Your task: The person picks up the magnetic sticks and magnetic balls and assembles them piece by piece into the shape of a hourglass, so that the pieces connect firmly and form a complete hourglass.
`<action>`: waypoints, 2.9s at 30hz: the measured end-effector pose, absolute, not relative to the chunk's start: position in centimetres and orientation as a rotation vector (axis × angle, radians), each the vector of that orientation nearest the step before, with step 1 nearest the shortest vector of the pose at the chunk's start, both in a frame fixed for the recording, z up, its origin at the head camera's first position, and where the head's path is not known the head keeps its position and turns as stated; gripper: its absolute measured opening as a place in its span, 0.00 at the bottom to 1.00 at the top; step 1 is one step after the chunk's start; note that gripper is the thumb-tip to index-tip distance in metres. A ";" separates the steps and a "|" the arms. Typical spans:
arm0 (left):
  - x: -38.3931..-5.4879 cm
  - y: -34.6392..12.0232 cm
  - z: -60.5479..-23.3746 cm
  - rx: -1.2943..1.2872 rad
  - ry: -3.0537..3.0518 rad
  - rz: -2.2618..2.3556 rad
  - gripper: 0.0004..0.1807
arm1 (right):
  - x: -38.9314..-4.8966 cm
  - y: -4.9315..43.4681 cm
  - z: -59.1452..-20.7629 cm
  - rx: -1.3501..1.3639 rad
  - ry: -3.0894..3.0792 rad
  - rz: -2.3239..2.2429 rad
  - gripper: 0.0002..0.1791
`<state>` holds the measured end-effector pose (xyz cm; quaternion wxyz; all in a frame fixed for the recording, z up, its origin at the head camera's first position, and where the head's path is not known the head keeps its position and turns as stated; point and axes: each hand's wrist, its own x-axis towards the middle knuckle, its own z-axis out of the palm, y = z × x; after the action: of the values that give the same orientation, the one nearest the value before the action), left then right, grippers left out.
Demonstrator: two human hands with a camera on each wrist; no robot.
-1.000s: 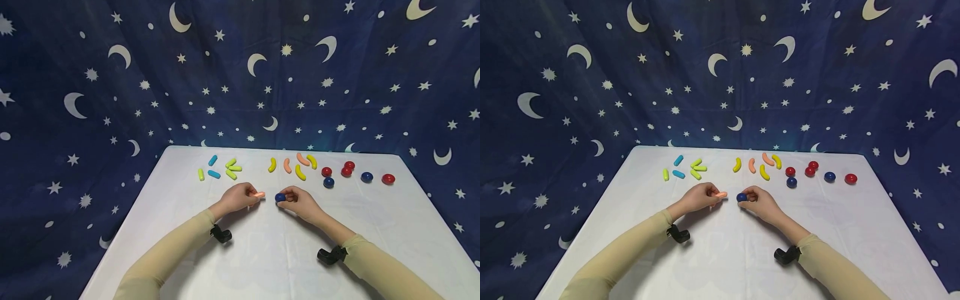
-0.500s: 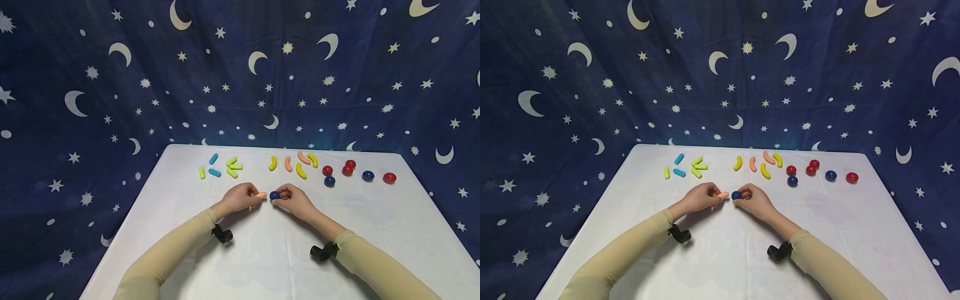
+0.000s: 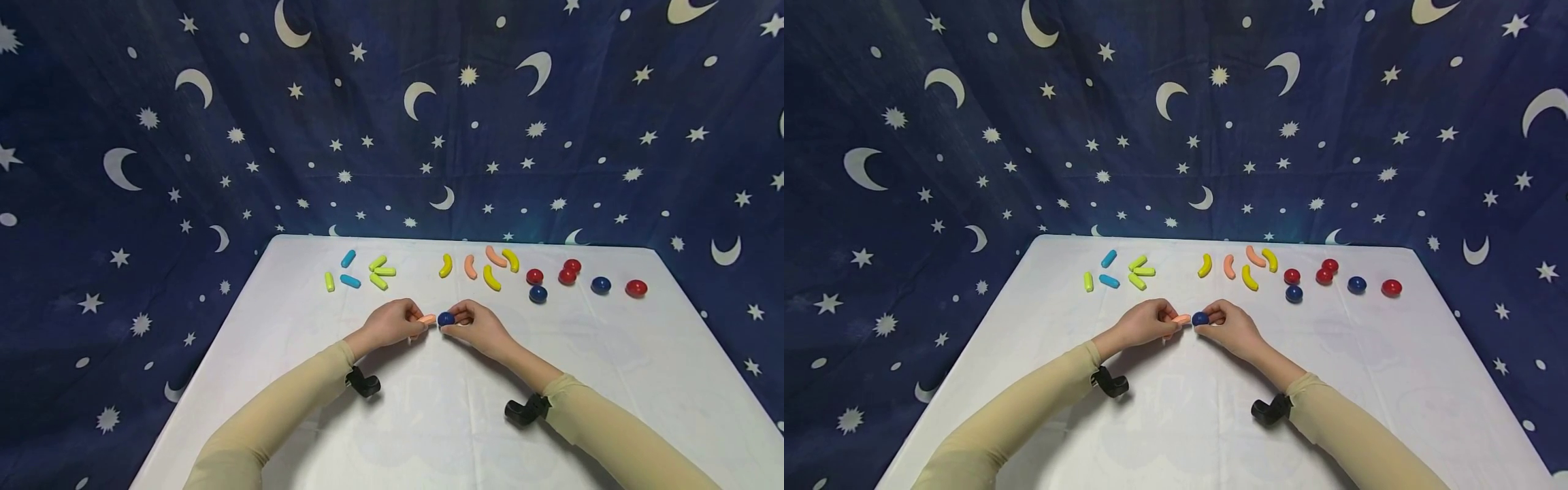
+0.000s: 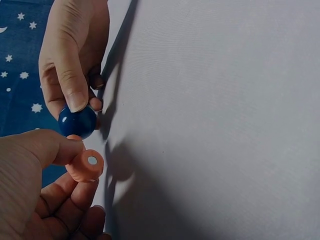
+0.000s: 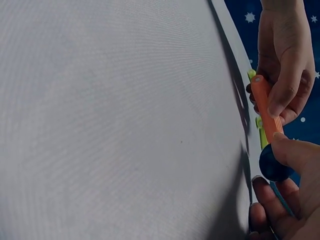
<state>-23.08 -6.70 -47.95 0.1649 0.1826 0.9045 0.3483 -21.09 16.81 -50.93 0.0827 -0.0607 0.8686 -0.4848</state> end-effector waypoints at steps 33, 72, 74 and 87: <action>-22.9 -6.6 -48.2 0.554 2.565 0.929 0.13 | -21.6 16.4 -50.9 -0.320 2.617 -1.279 0.23; -22.5 -8.2 -48.9 0.546 2.785 0.705 0.10 | -32.3 21.9 -47.1 -0.443 3.106 -0.478 0.15; -22.5 -8.2 -48.8 0.549 2.790 0.689 0.10 | -32.7 21.6 -47.3 -0.477 3.107 -0.417 0.15; -23.0 -8.3 -48.6 0.592 2.800 0.659 0.09 | -34.1 20.5 -47.5 -0.482 3.089 -0.317 0.16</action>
<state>-22.95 -8.28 -48.56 0.1021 0.2004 0.9485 0.2233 -34.12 20.54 -47.50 -0.0006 -0.1534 0.9830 -0.1009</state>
